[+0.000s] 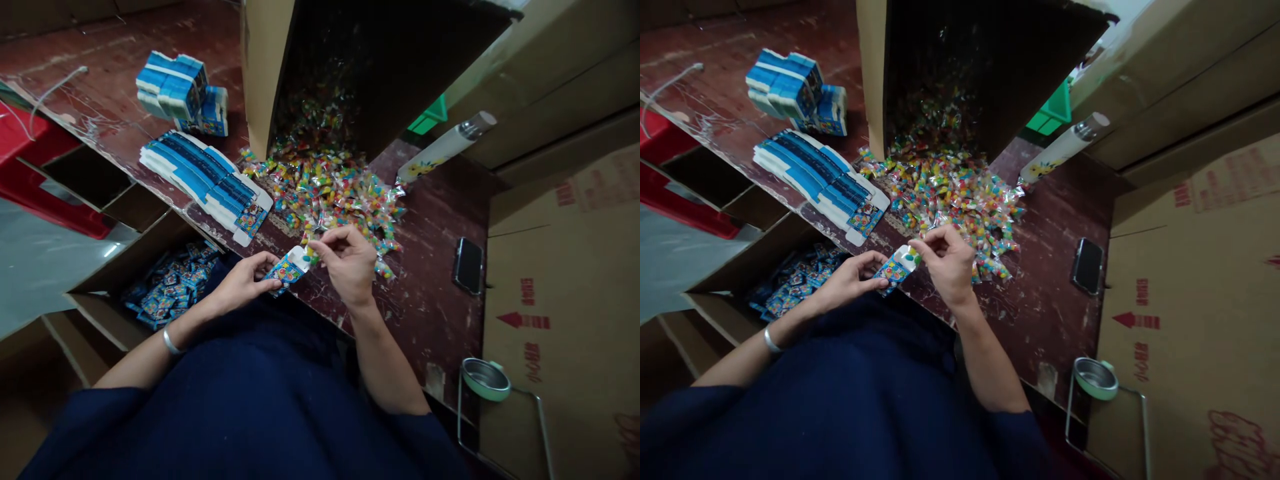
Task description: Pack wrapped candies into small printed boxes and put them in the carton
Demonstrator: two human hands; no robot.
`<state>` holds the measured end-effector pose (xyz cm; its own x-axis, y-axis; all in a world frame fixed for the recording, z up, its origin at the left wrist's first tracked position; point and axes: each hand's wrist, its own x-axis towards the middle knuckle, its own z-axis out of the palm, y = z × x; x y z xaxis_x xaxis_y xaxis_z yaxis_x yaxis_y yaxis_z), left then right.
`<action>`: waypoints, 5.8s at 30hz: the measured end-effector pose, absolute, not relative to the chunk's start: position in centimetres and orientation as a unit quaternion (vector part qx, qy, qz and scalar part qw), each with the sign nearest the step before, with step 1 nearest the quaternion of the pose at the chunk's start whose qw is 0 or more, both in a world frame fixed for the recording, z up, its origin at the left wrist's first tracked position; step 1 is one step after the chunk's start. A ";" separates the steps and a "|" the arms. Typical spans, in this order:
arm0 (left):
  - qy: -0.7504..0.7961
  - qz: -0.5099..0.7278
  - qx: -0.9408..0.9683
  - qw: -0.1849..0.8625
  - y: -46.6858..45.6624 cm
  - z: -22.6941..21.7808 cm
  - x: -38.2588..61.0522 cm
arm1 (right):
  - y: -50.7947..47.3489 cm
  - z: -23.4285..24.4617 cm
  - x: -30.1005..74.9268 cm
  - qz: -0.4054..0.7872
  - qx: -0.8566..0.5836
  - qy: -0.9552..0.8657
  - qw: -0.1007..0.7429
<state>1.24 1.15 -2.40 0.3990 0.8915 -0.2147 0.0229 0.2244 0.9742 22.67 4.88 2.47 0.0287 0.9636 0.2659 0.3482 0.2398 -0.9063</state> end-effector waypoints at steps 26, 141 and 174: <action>0.410 0.477 0.458 0.628 -0.4 -1.6 3.0 | 1.6 -1.5 21.1 0.371 -0.481 -0.652 0.454; 0.404 0.510 0.388 0.653 0.1 -2.4 1.6 | 3.1 -1.6 17.9 0.424 -0.463 -0.594 0.503; 0.425 0.425 0.435 0.670 -0.9 -2.7 2.1 | 3.4 0.9 22.8 0.493 -0.411 -0.703 0.306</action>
